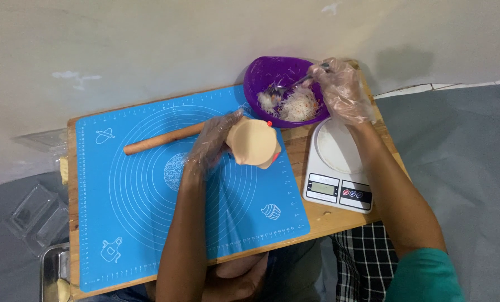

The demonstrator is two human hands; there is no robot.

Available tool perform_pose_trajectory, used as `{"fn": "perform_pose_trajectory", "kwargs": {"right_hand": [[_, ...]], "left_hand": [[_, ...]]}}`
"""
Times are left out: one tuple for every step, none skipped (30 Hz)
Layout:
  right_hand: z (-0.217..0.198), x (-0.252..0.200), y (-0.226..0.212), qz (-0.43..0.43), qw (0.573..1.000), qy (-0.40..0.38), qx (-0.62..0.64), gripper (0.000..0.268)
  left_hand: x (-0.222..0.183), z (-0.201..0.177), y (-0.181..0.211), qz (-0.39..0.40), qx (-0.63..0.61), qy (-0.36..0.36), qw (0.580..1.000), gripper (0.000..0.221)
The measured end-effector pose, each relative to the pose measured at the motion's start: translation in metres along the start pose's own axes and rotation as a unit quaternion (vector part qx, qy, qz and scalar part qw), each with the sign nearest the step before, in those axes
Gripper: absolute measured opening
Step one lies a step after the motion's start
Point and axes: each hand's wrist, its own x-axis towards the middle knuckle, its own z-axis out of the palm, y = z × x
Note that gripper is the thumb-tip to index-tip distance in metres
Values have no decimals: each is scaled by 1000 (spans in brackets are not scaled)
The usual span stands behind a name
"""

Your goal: The person rolls out dough with a wooden rolling pin on a silicone mat, places the dough into a red pastry mold, adds a spoonful of filling from a bowl, and presses the mold closed to seal the pastry.

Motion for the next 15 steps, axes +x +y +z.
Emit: {"fn": "perform_pose_trajectory", "kwargs": {"right_hand": [[3,0,-2,10,999,33,-34,10],[7,0,-4,21,995,67,-68,12],[12,-2,-7,22,995,67,-67,12],[16,-2,-11,36,985,116,-119,14],[20,-2,-15,50,970,165,-170,18],[22,-5,-19,49,970,166,-171,18],[25,-9,-23,75,976,149,-137,15],[27,-13,-26,102,981,131,-103,13],[26,-15,-40,102,981,131,-103,13],[27,-16,-54,105,973,131,-156,13],[27,-18,-67,108,963,130,-208,13],[27,-16,-54,107,963,130,-208,13],[27,-13,-41,147,948,154,-235,14],[26,-10,-28,187,930,179,-260,15],[22,-10,-23,187,930,179,-261,15]], "left_hand": [[9,-4,-10,13,-47,2,999,47],[17,-8,-21,25,-95,4,995,44],[15,-8,-18,25,-94,4,995,44],[14,-8,-16,16,-99,7,995,45],[13,-8,-13,7,-103,11,995,46],[14,-9,-12,8,-103,9,995,46],[15,-11,-12,-1,-96,10,995,47],[15,-12,-13,-10,-89,12,996,49],[12,-11,-9,-11,-90,12,996,49],[9,-11,-6,-13,-85,18,996,50],[5,-10,-3,-15,-79,25,996,50],[3,-11,-1,-14,-79,25,996,50],[2,-12,1,-14,-75,28,997,50],[0,-12,3,-14,-71,29,997,50],[-1,-12,5,-14,-71,29,997,50]]}}
